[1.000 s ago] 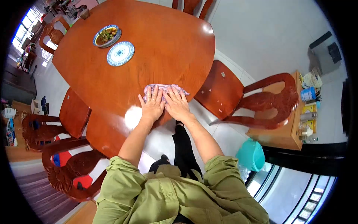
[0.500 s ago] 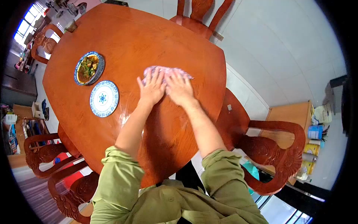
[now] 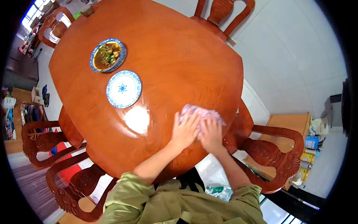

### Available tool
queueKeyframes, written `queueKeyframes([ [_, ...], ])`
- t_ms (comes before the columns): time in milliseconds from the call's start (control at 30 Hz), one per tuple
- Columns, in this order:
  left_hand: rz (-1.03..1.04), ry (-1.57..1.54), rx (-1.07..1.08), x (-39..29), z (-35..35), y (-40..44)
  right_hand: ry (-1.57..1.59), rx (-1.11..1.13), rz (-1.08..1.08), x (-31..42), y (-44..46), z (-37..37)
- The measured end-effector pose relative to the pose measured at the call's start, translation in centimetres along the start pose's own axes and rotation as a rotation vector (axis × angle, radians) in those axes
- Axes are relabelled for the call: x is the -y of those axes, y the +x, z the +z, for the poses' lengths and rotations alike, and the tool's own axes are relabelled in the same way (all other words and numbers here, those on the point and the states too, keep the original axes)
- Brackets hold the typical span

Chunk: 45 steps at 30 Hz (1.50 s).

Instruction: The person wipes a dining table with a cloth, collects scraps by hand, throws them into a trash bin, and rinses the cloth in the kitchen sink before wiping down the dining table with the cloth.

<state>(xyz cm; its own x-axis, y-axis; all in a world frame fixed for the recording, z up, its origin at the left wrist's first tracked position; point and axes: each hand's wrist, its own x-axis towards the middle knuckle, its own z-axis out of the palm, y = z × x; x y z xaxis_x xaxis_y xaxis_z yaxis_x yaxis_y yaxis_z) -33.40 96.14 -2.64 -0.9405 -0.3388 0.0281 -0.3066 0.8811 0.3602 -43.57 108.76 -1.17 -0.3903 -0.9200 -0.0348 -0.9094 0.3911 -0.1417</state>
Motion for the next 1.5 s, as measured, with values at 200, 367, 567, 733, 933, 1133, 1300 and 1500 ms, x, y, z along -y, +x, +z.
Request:
queueKeyframes([
  [200, -0.465, 0.12, 0.069, 8.3, -4.3, -16.8, 0.291, 0.05, -0.414, 15.6, 2.1, 2.2],
  [367, -0.579, 0.158, -0.011, 12.6, -6.2, -17.6, 0.375, -0.029, -0.554, 19.5, 6.9, 3.6],
  [567, -0.274, 0.144, -0.016, 11.8, -4.8, -5.8, 0.182, 0.101, -0.406, 8.6, 11.1, 1.4],
  [733, -0.135, 0.201, -0.153, 13.7, -4.2, 10.1, 0.117, 0.05, -0.307, -1.7, 21.7, 0.1],
  [933, -0.205, 0.222, -0.004, 12.6, -2.9, 27.6, -0.029, 0.025, -0.008, -11.7, 30.0, -0.8],
  [1133, -0.06, 0.163, -0.028, 3.4, 1.2, 32.1, 0.024, -0.153, 0.064, -21.1, 23.7, -0.9],
  [1300, 0.1, 0.089, -0.117, -1.6, 2.8, 22.0, -0.006, -0.163, -0.047, -18.4, 12.3, -1.5],
  [1500, 0.012, 0.049, -0.079, -0.3, 0.1, 3.9, 0.051, 0.009, -0.082, -4.8, 3.1, -0.5],
])
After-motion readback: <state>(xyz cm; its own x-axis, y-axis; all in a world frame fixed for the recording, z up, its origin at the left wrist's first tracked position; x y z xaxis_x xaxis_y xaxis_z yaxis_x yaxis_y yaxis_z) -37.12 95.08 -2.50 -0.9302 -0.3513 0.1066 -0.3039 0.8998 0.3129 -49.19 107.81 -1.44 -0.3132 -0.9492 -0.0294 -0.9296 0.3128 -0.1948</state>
